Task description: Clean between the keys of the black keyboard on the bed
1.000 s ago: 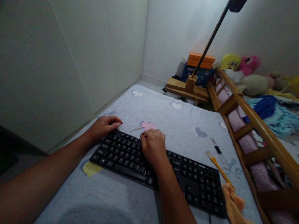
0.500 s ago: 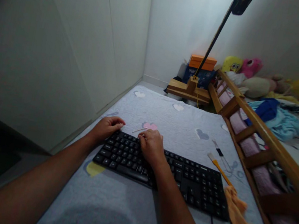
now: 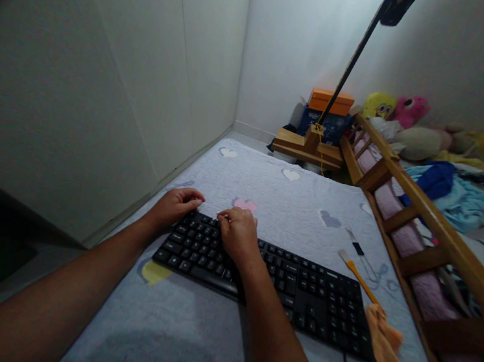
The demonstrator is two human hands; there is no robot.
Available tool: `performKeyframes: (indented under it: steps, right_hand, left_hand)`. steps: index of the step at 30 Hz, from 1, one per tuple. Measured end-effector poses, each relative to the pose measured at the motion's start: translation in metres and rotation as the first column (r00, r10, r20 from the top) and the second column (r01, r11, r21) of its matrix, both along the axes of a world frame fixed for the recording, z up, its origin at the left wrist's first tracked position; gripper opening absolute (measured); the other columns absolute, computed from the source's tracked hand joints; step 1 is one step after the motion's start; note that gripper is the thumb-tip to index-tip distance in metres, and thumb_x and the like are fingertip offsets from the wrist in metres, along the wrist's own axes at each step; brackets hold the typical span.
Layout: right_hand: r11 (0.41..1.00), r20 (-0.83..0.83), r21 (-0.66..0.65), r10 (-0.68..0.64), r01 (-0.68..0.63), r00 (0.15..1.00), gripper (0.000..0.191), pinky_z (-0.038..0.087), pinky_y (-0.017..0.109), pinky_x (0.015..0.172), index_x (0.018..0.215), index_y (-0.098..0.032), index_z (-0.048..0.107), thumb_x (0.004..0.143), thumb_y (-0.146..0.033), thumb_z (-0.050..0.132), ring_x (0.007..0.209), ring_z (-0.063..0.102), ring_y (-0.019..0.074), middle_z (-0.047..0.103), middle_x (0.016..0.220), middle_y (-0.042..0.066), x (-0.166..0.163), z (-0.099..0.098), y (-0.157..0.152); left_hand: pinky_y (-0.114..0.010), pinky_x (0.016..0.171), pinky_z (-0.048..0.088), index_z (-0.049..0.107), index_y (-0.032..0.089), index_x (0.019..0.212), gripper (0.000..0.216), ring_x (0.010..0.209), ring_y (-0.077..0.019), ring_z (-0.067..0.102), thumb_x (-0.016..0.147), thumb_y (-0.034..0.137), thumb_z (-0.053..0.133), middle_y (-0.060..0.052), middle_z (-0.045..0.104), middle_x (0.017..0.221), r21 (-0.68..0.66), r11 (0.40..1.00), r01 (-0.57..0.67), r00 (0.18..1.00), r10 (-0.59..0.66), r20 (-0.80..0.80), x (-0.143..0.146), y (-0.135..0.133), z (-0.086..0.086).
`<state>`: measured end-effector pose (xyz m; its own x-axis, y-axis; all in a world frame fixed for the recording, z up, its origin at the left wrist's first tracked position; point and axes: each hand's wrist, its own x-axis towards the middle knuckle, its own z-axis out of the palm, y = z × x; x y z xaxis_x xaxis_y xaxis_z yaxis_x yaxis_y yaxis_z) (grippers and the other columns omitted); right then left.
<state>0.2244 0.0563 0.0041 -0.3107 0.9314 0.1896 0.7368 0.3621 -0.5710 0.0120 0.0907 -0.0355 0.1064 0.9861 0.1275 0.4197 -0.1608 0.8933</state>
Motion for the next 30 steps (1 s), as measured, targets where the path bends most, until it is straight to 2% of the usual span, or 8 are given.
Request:
performKeyframes:
  steps: [15,30]
  right_hand:
    - [0.999,0.011,-0.040,-0.016,0.016,1.000,0.023,0.044,0.033,0.092,0.095,-0.021,0.079,0.095,-0.019,0.056,0.100,0.066,0.0195,0.078,0.101,0.007,-0.016,0.005,-0.001]
    - [1.000,0.070,-0.016,-0.018,0.020,0.997,0.024,0.040,0.035,0.089,0.098,-0.024,0.079,0.096,-0.024,0.056,0.101,0.060,0.0217,0.074,0.101,0.007,-0.019,0.005,-0.001]
  left_hand:
    - [-0.027,0.058,0.039,0.071,0.016,0.086,0.024,0.060,-0.0152,0.052,0.079,0.036,0.059,0.001,0.060,0.066,0.004,1.000,-0.001,1.000,0.001,0.016,-0.001,0.000,-0.002]
    - [-0.027,0.056,0.037,0.071,0.017,0.084,0.024,0.057,-0.0142,0.050,0.079,0.038,0.059,0.002,0.057,0.062,0.011,1.000,0.005,1.000,-0.005,-0.008,0.001,-0.001,0.003]
